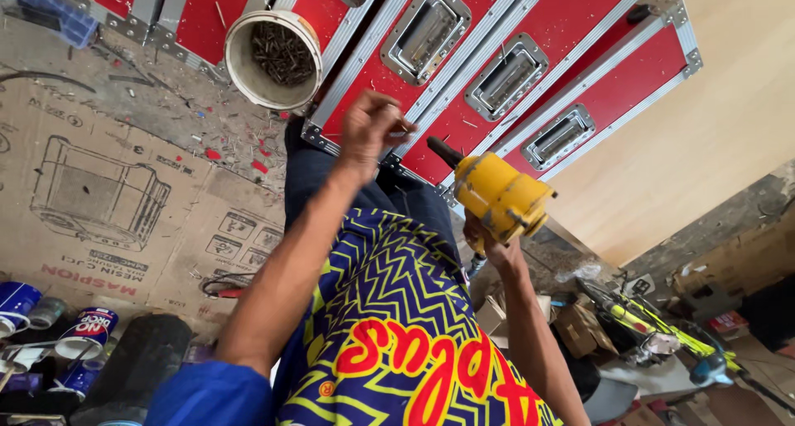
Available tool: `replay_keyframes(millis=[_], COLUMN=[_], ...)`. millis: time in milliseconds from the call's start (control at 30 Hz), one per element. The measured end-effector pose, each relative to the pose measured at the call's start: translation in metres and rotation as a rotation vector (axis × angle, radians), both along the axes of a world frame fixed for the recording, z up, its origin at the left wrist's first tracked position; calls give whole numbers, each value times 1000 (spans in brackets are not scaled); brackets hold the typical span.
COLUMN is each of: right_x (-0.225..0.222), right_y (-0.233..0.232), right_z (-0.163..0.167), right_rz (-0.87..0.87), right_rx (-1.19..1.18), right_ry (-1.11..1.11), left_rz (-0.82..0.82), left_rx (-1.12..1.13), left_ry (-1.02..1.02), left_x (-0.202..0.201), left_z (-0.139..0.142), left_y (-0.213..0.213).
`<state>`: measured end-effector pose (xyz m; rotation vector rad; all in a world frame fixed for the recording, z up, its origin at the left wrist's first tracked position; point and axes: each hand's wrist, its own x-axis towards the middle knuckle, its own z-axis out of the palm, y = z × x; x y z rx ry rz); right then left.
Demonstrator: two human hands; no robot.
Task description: The person uses a pneumatic tool to drive fasteners into metal hardware on several red flight cases. They reach into a white bucket to retrieve screws and drive them into the cases to secure the handles.
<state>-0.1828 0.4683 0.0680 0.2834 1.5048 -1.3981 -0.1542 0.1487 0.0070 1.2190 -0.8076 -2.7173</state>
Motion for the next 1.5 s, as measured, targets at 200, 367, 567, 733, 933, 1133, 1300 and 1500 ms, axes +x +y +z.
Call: replay_keyframes(millis=[200, 367, 567, 733, 933, 1133, 1300, 1500], right_x=[4, 2, -2, -4, -11, -17, -15, -30], right_y=[6, -6, -4, 2, -2, 5, 23, 9], right_z=[5, 12, 10, 2, 2, -1, -22, -84], right_rz=[-11, -95, -91, -74, -145, -207, -254, 169], right_rx=[21, 38, 18, -18, 60, 11, 30, 451], right_ry=[69, 44, 75, 112, 34, 44, -4, 503], left_rz=[42, 20, 6, -35, -71, -100, -204, -215], left_rx=[444, 496, 522, 503, 504, 505, 524, 600], left_ry=[-49, -79, -124, -142, -169, -145, -175, -280], left_x=[-9, -9, -14, -22, -34, -49, -65, -110], left_z=[-10, -22, -32, -38, -48, -49, -56, -108], left_y=[53, 64, 72, 71, 79, 89, 90, 128])
